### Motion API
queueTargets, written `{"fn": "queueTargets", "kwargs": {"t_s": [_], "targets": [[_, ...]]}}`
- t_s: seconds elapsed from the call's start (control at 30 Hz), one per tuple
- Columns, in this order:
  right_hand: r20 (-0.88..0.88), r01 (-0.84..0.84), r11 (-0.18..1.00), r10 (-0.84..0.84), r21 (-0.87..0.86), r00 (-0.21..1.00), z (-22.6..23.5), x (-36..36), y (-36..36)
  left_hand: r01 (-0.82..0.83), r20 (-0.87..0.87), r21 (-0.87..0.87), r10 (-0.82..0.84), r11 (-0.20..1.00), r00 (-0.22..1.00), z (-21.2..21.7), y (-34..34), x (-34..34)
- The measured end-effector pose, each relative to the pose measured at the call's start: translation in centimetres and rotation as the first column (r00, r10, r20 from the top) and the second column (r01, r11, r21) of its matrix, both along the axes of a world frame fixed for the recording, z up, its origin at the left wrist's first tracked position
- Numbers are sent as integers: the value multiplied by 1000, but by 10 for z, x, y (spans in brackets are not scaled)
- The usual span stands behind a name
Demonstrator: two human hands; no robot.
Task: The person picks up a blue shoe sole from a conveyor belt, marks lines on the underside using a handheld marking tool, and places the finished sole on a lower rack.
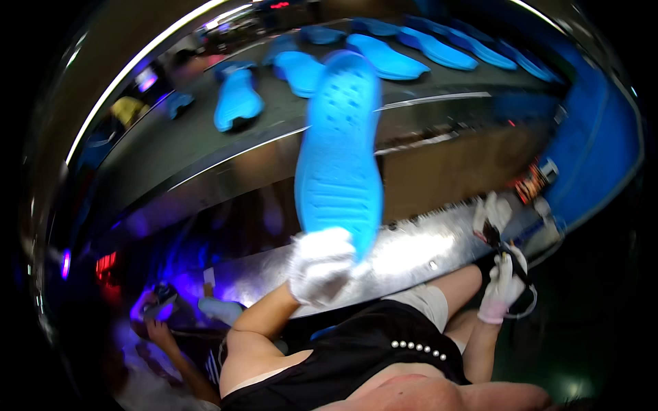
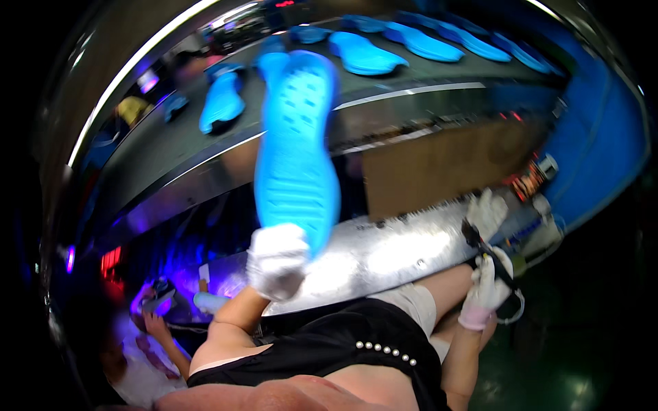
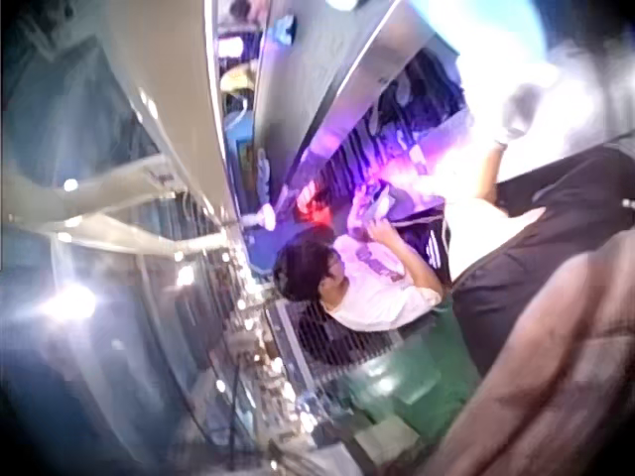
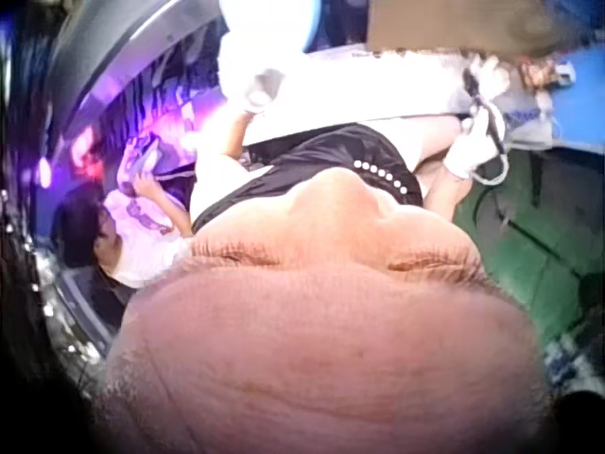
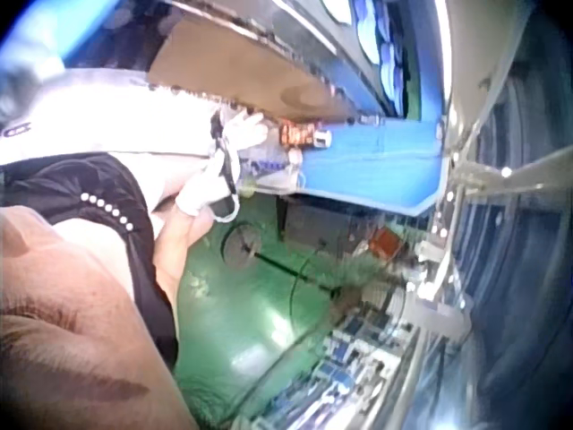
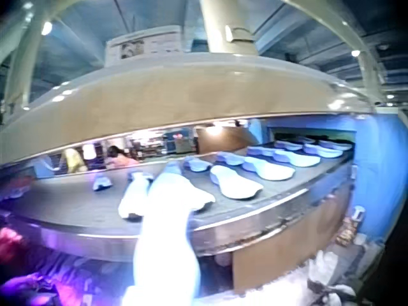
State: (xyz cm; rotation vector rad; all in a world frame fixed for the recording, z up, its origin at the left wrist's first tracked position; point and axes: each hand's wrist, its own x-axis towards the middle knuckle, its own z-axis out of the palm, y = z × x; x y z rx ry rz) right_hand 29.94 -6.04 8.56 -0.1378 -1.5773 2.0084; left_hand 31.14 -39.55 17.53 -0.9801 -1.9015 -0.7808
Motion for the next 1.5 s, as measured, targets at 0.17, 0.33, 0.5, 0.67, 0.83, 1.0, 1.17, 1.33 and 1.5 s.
{"fn": "queueTargets", "kwargs": {"t_s": [0.17,0.33,0.5,0.67,0.83,1.0,1.17,1.33,1.5], "targets": [[159,125,991,-118,-36,980,-21,-4,2,232,121,140,-249,963,961,-141,82,-21],[192,122,983,-95,-135,977,-26,-15,-8,101,564,172,-182,980,806,-202,102,-29],[239,77,986,-39,-149,970,-40,-21,-17,-306,658,742,-736,596,162,-208,94,-46],[304,21,990,23,-140,953,-51,-22,-28,-573,-160,817,-929,65,-333,-222,94,-92],[383,-87,992,45,92,922,-72,-28,-31,-650,-180,747,-899,139,-399,-232,121,-99],[309,-134,579,-216,805,926,-51,-57,-46,-479,-235,878,-874,-3,-425,-219,147,-80],[78,-116,539,93,834,993,-7,-28,-72,-408,-314,887,-929,-215,-194,-239,149,-93],[-305,280,277,50,919,951,-4,-37,-55,-483,-227,867,-960,-121,-167,-199,170,-84],[-2,-13,700,20,714,1000,-5,-37,-74,-529,-108,846,-993,-65,-50,-165,151,-70]]}}
